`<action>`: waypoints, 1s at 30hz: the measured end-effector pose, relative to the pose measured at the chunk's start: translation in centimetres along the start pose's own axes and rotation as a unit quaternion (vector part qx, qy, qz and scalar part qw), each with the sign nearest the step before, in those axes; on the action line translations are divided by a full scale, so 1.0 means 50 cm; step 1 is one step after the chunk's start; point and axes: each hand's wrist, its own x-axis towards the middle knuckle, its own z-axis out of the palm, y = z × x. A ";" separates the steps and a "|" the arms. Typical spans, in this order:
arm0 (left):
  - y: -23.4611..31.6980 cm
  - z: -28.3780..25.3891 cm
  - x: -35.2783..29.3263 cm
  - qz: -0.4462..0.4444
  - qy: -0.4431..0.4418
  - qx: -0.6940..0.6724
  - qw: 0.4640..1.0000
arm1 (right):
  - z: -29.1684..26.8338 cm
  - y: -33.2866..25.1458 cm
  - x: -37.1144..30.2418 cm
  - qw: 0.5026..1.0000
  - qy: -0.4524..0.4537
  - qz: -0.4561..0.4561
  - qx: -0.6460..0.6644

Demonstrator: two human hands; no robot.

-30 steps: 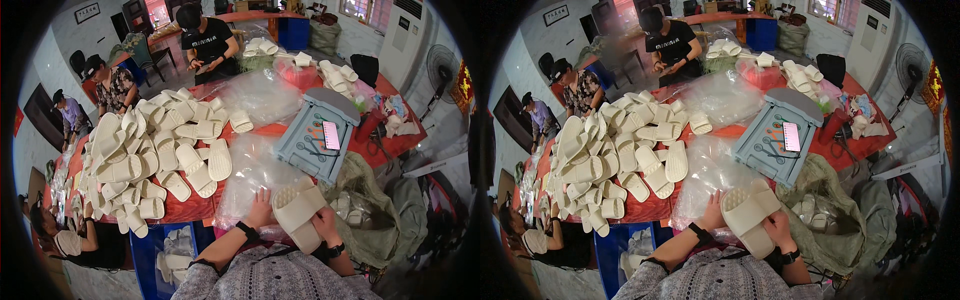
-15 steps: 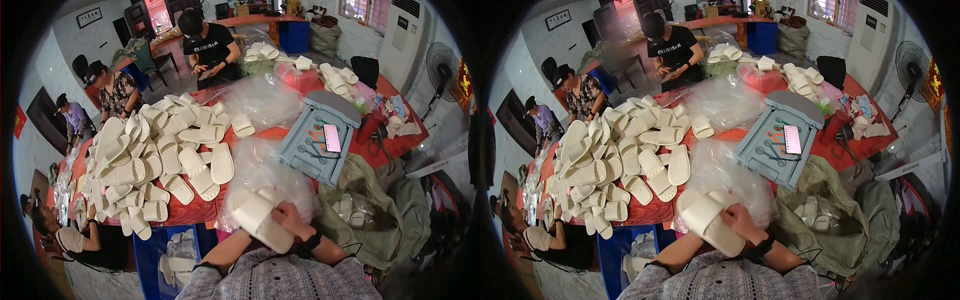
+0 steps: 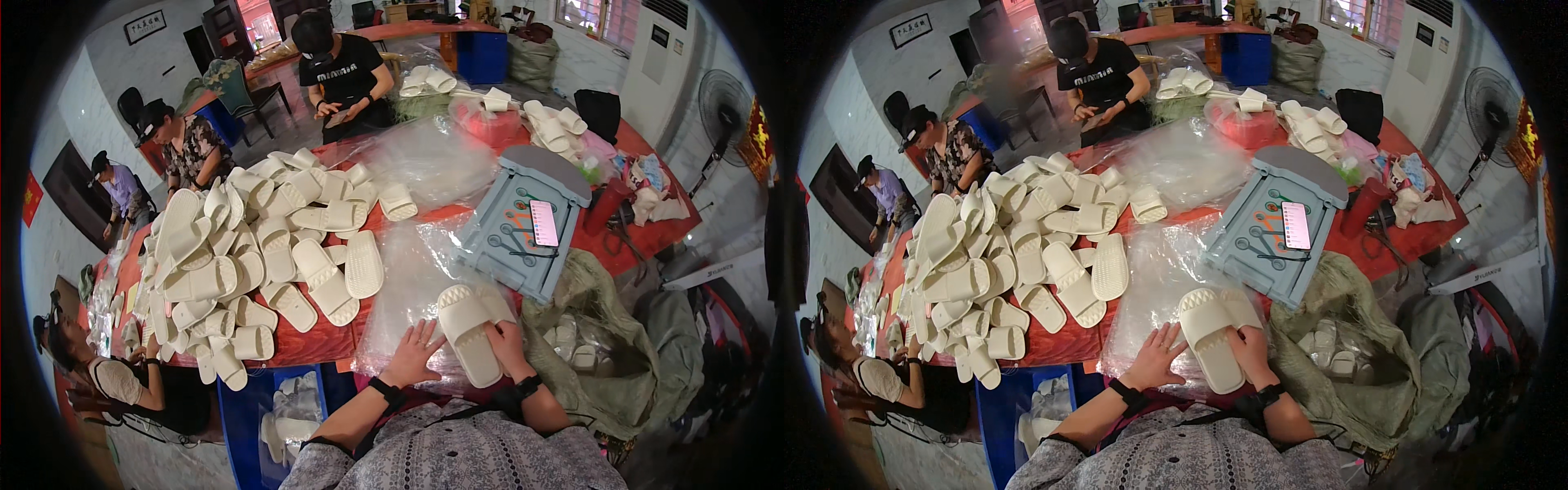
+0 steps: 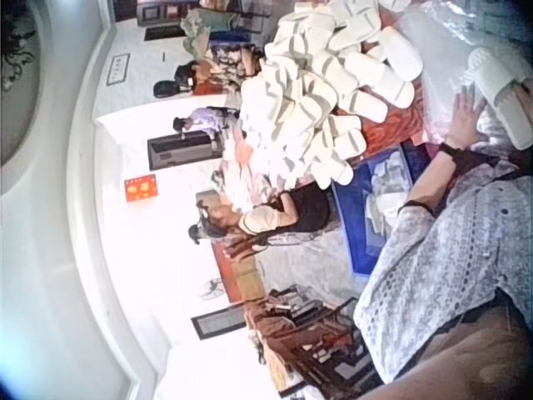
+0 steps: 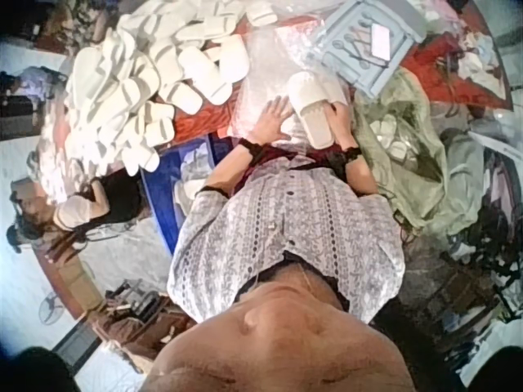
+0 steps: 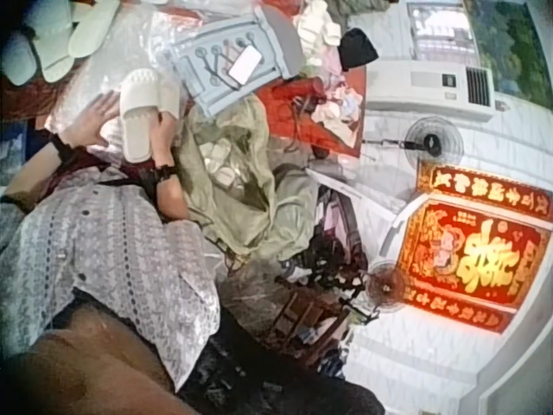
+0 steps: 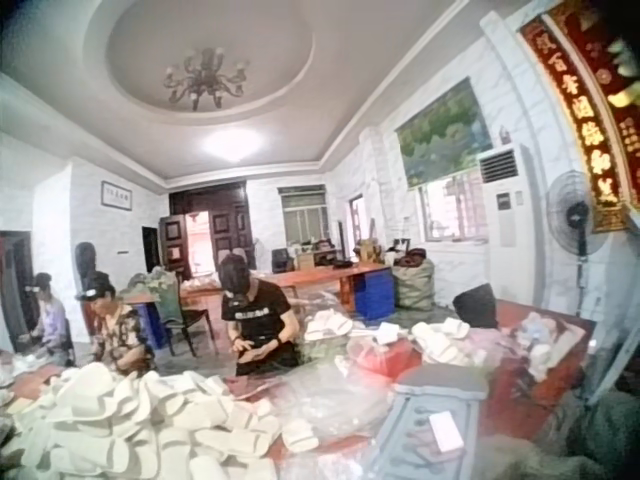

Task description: Inspecting, pairing, and placing rubber slipper components into plastic bags.

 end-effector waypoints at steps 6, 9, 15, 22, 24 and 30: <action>-0.006 0.007 0.015 0.000 0.033 0.032 0.999 | -0.033 0.022 -0.020 0.999 0.028 0.021 0.025; -0.014 0.007 0.026 -0.006 0.047 0.013 0.999 | -0.041 0.042 -0.025 0.998 0.028 0.055 0.024; -0.024 0.006 0.049 -0.096 0.076 -0.012 0.992 | -0.054 0.009 -0.032 0.993 0.053 0.088 0.051; -0.059 -0.052 0.104 -0.280 0.029 -0.384 0.879 | -0.074 0.016 -0.040 0.993 0.051 0.080 0.075; -0.092 -0.020 0.108 -0.270 0.070 -0.400 0.873 | -0.077 0.007 -0.044 0.996 0.036 0.054 0.063; -0.105 -0.019 0.134 -0.281 0.068 -0.440 0.850 | -0.111 -0.083 -0.072 0.986 -0.063 -0.068 0.140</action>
